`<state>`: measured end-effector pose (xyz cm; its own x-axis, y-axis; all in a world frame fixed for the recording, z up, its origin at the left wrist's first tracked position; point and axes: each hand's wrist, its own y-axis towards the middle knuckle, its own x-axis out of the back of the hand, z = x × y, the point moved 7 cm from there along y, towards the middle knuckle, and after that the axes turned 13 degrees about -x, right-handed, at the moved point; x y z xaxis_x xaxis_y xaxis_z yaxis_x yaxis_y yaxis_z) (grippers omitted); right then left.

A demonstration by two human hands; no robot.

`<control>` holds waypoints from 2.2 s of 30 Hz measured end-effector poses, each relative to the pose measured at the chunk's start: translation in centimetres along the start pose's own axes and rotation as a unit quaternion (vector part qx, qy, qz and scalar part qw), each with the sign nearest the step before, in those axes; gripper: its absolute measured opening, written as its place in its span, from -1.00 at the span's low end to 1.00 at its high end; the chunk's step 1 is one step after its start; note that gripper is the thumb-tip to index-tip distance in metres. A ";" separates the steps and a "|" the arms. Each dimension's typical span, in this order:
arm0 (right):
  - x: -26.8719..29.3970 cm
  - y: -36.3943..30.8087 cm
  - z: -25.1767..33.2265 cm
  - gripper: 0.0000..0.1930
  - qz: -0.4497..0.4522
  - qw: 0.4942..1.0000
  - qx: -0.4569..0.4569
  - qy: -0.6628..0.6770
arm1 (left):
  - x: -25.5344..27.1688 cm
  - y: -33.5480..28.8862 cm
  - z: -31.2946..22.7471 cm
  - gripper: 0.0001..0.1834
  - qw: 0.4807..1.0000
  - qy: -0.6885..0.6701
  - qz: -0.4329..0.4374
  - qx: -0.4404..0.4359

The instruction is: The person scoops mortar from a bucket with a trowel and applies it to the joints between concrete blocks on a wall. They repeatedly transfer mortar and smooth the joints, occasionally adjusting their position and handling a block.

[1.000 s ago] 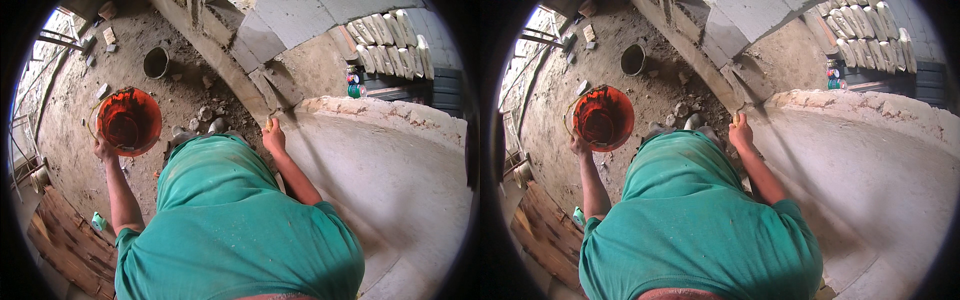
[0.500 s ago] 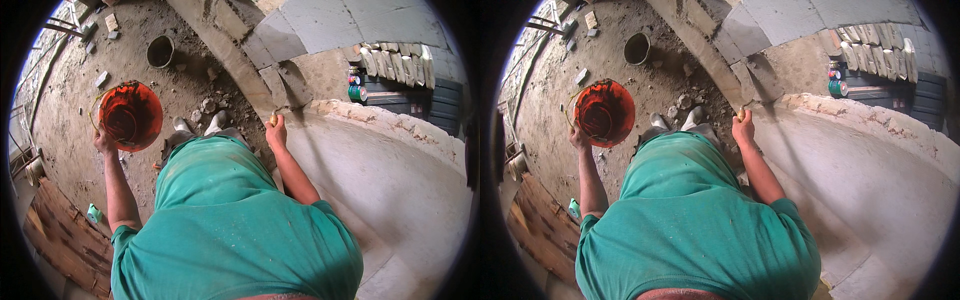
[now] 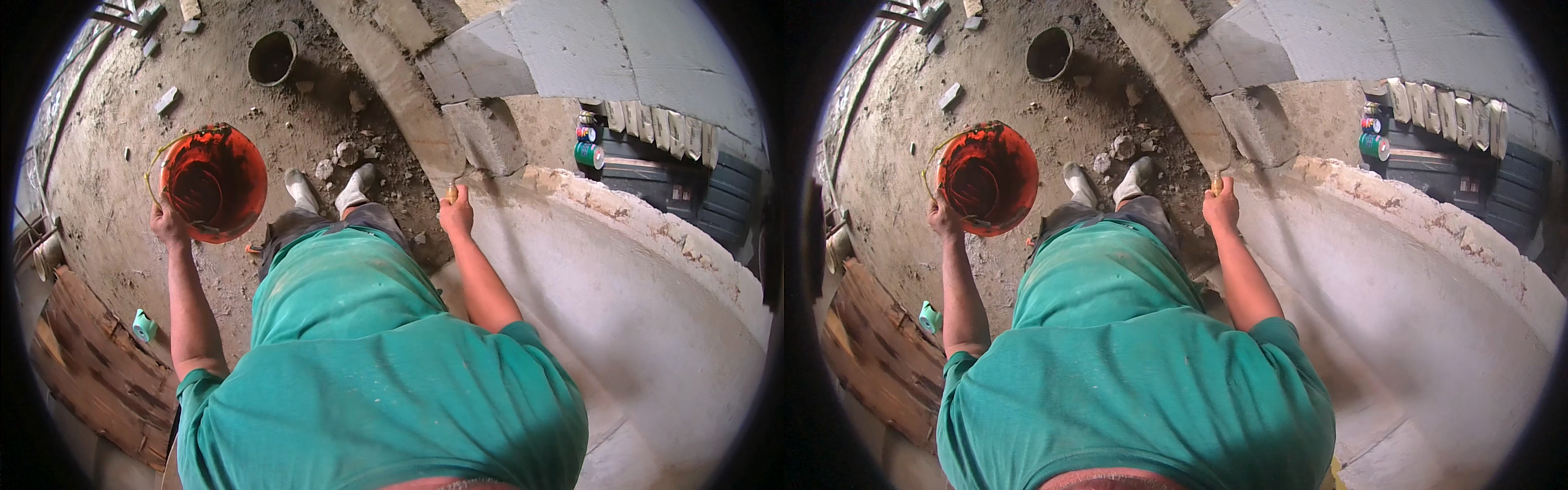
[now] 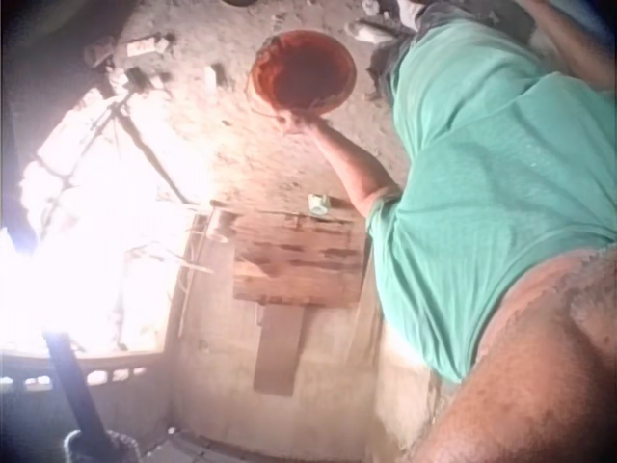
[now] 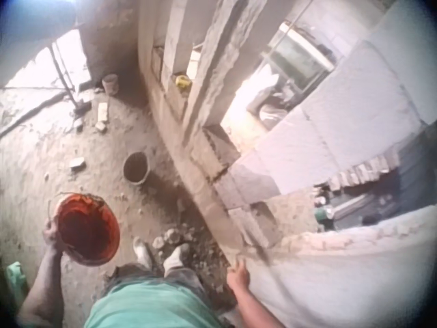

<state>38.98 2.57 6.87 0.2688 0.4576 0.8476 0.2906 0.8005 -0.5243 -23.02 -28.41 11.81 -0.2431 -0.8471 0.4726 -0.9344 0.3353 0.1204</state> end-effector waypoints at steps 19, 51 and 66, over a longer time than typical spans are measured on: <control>-4.9 3.1 17.6 -0.68 0.018 0.838 0.507 -0.201 | 2.3 -3.7 2.7 -0.67 0.999 -0.006 0.001 0.040; -12.0 13.3 22.0 -0.84 0.102 0.751 0.522 -0.390 | -2.1 -4.2 3.6 -0.69 0.991 0.053 0.067 0.102; -13.2 15.5 20.9 -0.85 0.105 0.756 0.523 -0.380 | -4.5 -3.1 2.0 -0.69 0.992 0.034 0.052 0.111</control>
<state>20.72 17.01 -10.76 -0.5122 0.3889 0.7658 -0.6773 0.3654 -0.6386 -19.59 -26.42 7.55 -0.3303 -0.7806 0.5306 -0.9413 0.3137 -0.1244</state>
